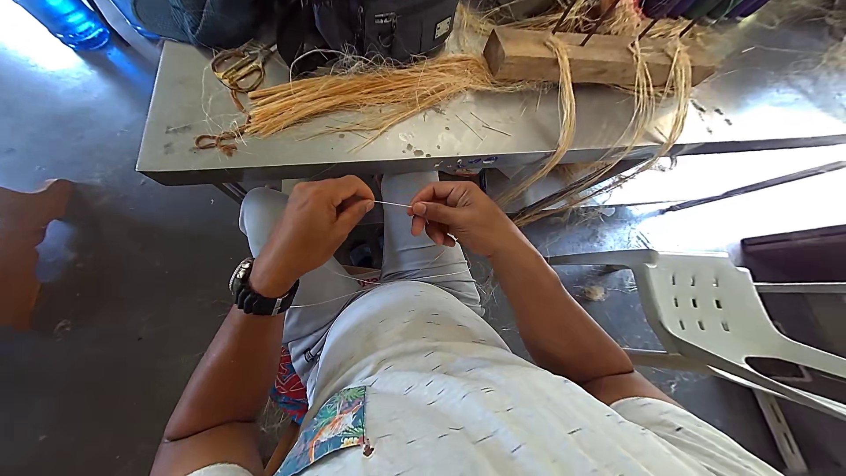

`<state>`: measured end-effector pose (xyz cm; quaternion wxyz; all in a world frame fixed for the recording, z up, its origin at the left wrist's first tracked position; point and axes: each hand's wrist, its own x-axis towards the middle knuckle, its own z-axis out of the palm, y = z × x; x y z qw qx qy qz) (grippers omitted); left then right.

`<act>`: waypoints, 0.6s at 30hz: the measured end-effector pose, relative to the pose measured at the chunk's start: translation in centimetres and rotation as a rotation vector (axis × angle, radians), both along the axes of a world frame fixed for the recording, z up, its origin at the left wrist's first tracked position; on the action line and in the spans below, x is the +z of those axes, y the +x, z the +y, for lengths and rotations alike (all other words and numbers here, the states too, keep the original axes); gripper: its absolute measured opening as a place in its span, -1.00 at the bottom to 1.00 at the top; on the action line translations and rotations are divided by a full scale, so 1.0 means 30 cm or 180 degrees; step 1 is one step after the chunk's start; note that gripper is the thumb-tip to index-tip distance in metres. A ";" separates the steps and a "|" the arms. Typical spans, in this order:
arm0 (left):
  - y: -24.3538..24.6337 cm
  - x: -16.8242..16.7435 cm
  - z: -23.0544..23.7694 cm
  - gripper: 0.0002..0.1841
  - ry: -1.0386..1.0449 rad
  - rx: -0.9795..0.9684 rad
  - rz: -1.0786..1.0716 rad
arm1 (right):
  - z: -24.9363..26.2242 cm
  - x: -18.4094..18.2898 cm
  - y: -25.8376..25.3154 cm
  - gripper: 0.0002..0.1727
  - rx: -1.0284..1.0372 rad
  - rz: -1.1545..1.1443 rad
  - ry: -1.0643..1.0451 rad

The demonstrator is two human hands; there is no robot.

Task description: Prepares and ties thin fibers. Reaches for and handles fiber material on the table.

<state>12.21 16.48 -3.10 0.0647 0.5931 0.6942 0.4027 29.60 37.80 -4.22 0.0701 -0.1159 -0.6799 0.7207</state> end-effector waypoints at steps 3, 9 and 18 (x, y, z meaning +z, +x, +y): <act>0.003 -0.011 0.012 -0.83 0.0062 0.0234 0.0405 | 0.004 -0.021 0.012 -0.78 0.0014 -0.0170 -0.0637; 0.017 -0.046 0.039 -0.83 0.0347 0.0388 0.0561 | 0.005 -0.079 0.027 -0.77 -0.0011 -0.0258 -0.1284; 0.060 -0.165 0.069 -0.87 0.0675 0.0454 -0.1016 | -0.021 -0.081 0.053 -0.77 -0.0313 -0.0307 -0.1538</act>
